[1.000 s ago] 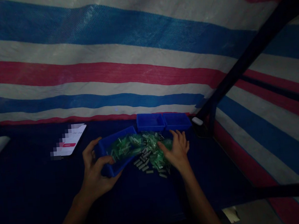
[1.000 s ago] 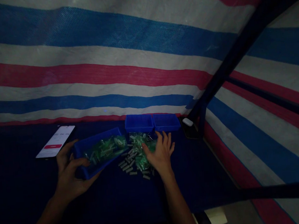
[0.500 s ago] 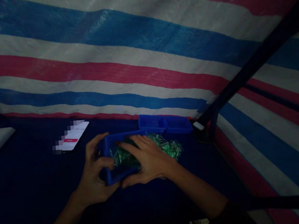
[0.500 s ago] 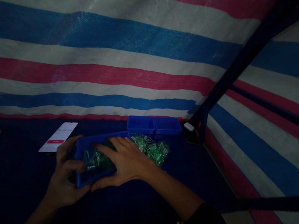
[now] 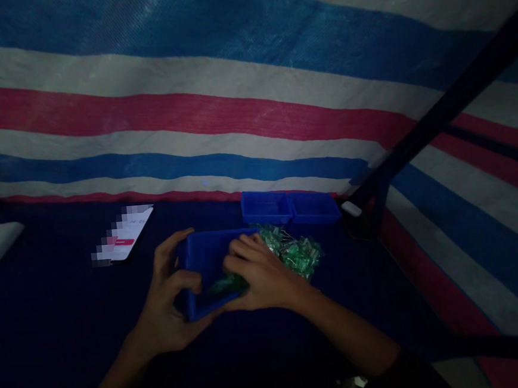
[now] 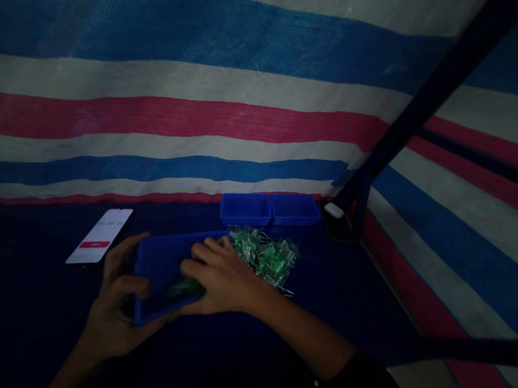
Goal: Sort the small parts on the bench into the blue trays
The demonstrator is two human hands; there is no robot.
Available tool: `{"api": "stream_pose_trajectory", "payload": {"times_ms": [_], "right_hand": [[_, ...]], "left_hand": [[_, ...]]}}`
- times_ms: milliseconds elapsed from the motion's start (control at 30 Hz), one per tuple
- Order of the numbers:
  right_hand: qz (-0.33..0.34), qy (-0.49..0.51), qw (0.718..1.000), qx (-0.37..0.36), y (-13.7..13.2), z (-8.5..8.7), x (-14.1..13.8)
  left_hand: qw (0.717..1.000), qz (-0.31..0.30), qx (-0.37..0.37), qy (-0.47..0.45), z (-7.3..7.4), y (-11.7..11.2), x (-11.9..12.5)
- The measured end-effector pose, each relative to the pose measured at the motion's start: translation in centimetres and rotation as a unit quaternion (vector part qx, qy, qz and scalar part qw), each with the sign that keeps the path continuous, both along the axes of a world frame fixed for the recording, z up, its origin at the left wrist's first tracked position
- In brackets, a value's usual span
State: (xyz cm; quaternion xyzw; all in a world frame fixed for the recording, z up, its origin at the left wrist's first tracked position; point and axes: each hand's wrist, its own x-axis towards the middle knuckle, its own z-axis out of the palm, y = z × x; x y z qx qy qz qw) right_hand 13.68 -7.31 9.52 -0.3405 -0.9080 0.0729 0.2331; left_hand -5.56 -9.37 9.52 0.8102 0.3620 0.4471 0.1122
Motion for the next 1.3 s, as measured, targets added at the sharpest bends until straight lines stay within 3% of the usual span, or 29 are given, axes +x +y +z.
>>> {"api": "stream_pose_trajectory", "payload": {"times_ms": [167, 300, 400, 467, 533, 700, 833, 933, 1033, 1100, 1200, 1300], "right_hand": [[0.033, 0.118, 0.992, -0.040, -0.6, -0.6, 0.0], [-0.077, 0.260, 0.962, -0.024, -1.6, 0.7, 0.5], [-0.243, 0.396, 0.885, 0.026, -1.8, 2.2, 2.1], [-0.341, 0.462, 0.817, 0.055, -1.4, 2.7, 4.0], [-0.389, 0.484, 0.781, 0.064, -0.7, 2.1, 6.1], [-0.433, 0.424, 0.793, -0.065, 1.3, -2.8, 10.4], [-0.409, 0.339, 0.829, -0.171, 1.9, -4.9, 10.5], [-0.376, 0.265, 0.867, -0.190, 2.5, -4.7, 9.3], [-0.360, 0.193, 0.891, -0.200, 3.2, -4.3, 8.2], [-0.377, 0.139, 0.897, -0.182, 3.4, -4.3, 7.6], [-0.435, 0.084, 0.893, -0.082, 3.4, -4.7, 7.3], [-0.469, 0.095, 0.878, 0.015, 3.4, -5.2, 8.4]], "left_hand": [[0.999, -0.011, -0.034, -0.006, 0.0, -0.6, -0.4], [0.999, -0.027, -0.034, -0.002, 0.4, -1.0, 0.0], [0.999, -0.025, -0.028, -0.001, 0.3, -0.6, 0.0], [1.000, 0.014, -0.023, 0.002, -0.5, 0.1, -0.9], [0.996, 0.078, -0.034, -0.006, -1.9, 1.4, -2.4], [0.966, 0.211, -0.146, -0.028, -5.2, 5.9, -5.9], [0.951, 0.170, -0.251, -0.053, -5.5, 8.6, -5.4], [0.942, 0.108, -0.301, -0.104, -4.9, 9.4, -4.4], [0.940, 0.082, -0.325, -0.060, -4.4, 10.2, -4.2], [0.935, 0.100, -0.340, 0.018, -4.3, 11.1, -4.3], [0.921, 0.150, -0.334, 0.133, -4.7, 12.8, -3.9], [0.931, 0.180, -0.272, 0.164, -6.0, 13.9, -3.0]]}}
